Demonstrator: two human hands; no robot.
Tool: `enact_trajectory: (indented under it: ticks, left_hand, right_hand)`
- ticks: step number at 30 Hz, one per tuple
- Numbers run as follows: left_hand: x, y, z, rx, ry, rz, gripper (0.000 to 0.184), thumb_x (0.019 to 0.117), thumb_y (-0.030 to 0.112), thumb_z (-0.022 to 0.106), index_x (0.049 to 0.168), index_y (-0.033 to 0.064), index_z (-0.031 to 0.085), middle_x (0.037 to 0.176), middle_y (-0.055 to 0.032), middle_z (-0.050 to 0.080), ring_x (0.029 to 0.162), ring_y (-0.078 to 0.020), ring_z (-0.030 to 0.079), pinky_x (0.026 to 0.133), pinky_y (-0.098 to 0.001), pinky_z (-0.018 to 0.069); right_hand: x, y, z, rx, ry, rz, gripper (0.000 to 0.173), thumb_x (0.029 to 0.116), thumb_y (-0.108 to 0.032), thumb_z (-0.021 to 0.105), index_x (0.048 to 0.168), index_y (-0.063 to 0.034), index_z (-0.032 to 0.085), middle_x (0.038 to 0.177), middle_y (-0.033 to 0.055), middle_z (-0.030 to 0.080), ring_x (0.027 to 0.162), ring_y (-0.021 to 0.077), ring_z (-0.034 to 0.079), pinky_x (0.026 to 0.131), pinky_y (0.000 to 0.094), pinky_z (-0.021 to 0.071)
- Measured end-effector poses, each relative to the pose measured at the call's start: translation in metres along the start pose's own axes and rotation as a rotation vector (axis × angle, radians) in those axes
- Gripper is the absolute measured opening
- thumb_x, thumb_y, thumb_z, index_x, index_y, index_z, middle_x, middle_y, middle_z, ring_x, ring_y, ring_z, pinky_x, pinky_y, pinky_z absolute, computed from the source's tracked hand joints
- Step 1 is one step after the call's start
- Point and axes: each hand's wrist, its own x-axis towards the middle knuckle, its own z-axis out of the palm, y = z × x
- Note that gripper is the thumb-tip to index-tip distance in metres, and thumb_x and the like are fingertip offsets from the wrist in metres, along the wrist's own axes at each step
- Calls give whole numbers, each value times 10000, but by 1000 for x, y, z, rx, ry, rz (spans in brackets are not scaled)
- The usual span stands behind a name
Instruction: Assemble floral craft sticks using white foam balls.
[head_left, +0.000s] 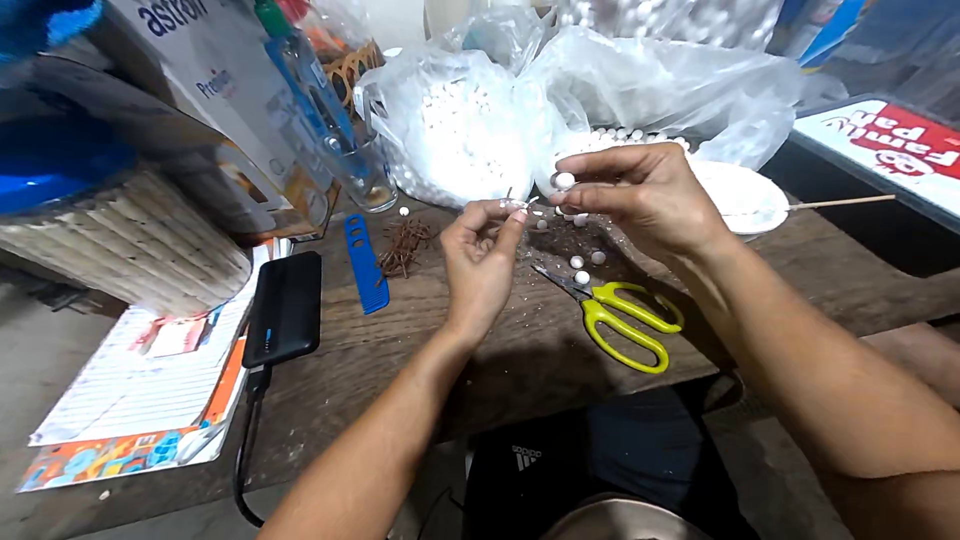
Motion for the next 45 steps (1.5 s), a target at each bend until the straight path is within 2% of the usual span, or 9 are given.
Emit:
enact_trajectory:
  ticks: [3,10,14,19,30,33,37,40,45]
  left_hand:
    - [2,-2,1,81,1,111,63,969,-6,616,995,18,669,907,6,596,652,26,504,555,-102,410]
    - [3,-4,1,120,2,152,57,962,-15,613,970,8,665,901,-3,581,645,29,487,542,-90,394]
    - [14,-8,-6,108,114,154,54,949,-29,616,958,-28,669,873,16,609,710,51,532,633,-104,446]
    - [26,-14,-16,61,209,25,61,950,-16,624,927,33,652,797,83,614,670,63,540,623,-115,454]
    - [22,-13,-11,70,149,-13,52,950,-25,622,928,10,653,813,61,610,683,64,535,630,-107,447]
    - [19,-13,-10,96,130,2,36,951,-19,629,938,-5,659,837,40,614,703,58,538,644,-108,449]
    - [17,-13,-8,122,89,51,40,944,-23,633,944,-22,673,844,20,618,719,61,543,658,-99,455]
    - [11,-11,-8,157,29,88,45,958,-15,628,950,-20,672,883,-15,607,718,30,535,628,-104,438]
    - [8,-12,-8,166,-1,135,38,953,-25,628,958,-21,666,903,-32,589,683,19,518,580,-97,426]
  right_hand:
    - [1,2,1,70,-14,104,263,907,151,555,1080,40,719,897,33,756,771,96,736,766,257,635]
    - [-2,10,0,66,-22,84,221,903,132,605,1024,6,741,851,1,749,752,78,721,763,256,629]
    - [0,17,-15,-565,-13,-134,143,894,-41,700,1027,-2,738,921,41,729,765,33,680,724,206,584]
    - [1,29,-13,-1085,-263,31,85,898,-24,703,944,22,758,890,209,710,852,387,686,780,604,523]
    - [30,37,8,-1188,-347,59,162,975,-37,612,1003,42,751,955,256,710,962,455,679,835,631,504]
    - [31,39,4,-1089,-348,61,150,967,-44,638,1030,11,762,985,222,722,959,395,686,859,596,509]
    - [24,30,-5,-485,-140,-20,77,868,-19,707,944,-23,705,850,11,699,708,45,661,686,234,581]
    - [18,19,-2,-35,-41,55,203,816,110,650,922,-63,650,786,-21,724,707,93,725,716,274,640]
    - [14,16,-1,75,-77,71,252,858,154,609,992,-11,744,854,-3,757,764,84,733,759,255,632]
